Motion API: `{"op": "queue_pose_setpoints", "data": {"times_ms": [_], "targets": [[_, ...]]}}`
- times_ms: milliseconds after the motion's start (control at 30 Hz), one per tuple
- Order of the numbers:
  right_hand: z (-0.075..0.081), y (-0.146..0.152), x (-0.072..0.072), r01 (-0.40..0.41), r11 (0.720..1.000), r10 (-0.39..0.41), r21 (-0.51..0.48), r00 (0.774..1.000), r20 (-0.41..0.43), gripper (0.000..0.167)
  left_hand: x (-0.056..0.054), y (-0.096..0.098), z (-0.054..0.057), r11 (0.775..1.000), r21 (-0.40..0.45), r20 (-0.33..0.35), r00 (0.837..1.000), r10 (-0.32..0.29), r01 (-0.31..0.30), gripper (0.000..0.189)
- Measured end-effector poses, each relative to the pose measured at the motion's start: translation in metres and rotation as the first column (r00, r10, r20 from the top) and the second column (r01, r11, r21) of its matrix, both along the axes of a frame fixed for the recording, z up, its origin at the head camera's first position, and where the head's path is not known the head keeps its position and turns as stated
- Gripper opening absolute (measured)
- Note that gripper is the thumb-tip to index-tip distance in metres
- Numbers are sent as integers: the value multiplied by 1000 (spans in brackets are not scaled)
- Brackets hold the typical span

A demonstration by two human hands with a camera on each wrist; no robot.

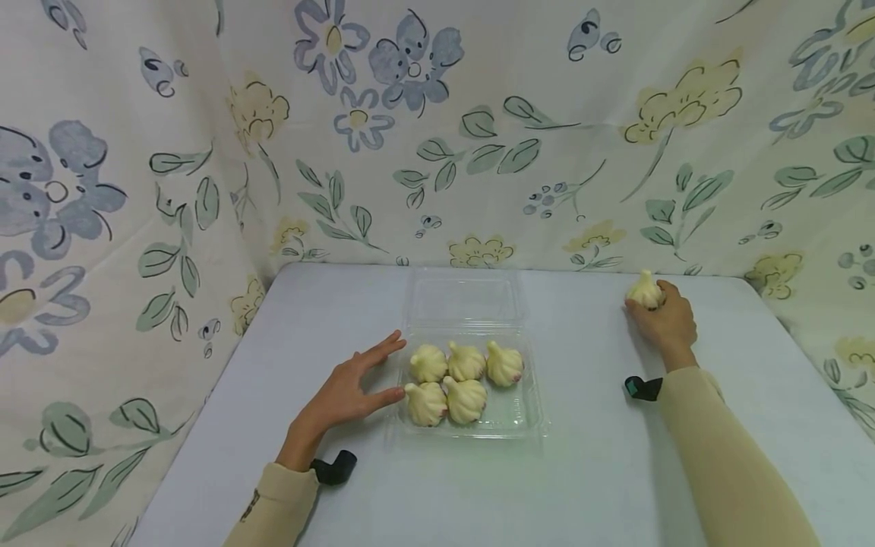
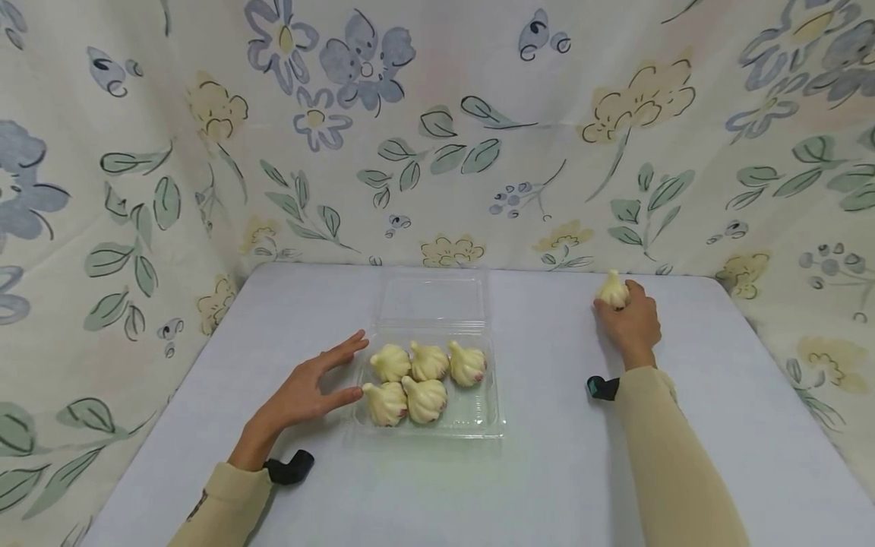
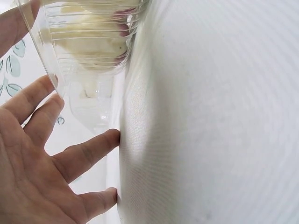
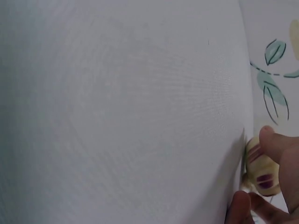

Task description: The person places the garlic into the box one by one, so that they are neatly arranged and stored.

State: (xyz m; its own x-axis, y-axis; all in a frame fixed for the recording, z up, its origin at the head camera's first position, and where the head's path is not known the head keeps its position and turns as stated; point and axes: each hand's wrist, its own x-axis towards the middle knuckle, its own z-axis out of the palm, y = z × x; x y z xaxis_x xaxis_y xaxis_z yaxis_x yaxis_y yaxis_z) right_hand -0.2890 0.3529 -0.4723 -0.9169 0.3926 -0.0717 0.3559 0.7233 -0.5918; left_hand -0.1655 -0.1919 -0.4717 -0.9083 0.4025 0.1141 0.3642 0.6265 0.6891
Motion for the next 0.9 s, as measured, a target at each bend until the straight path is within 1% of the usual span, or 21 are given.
{"op": "queue_pose_setpoints", "data": {"times_ms": [167, 333, 467, 700, 900], "targets": [[-3, 3, 1, 5, 1000, -6, -24, 1000, -21, 86, 0, 1, 2, 1000, 2, 2, 1000, 1, -1, 75], [-5, 4, 5, -2, 997, -3, -79, 998, -63, 86, 1, 1, 3, 1000, 0, -9, 1000, -6, 6, 75], [-4, 4, 8, -28, 993, 18, -117, 996, -82, 86, 1, 0, 2, 1000, -3, -18, 1000, -7, 7, 74], [-3, 6, 11, -74, 985, 60, -157, 994, -92, 90, 0, 0, 1, 1000, -4, -22, 1000, -6, 6, 75], [-5, 7, 15, -155, 975, 134, -161, 982, -134, 90, 0, -1, 1, 1000, -6, -21, 1000, -5, 5, 75]]}}
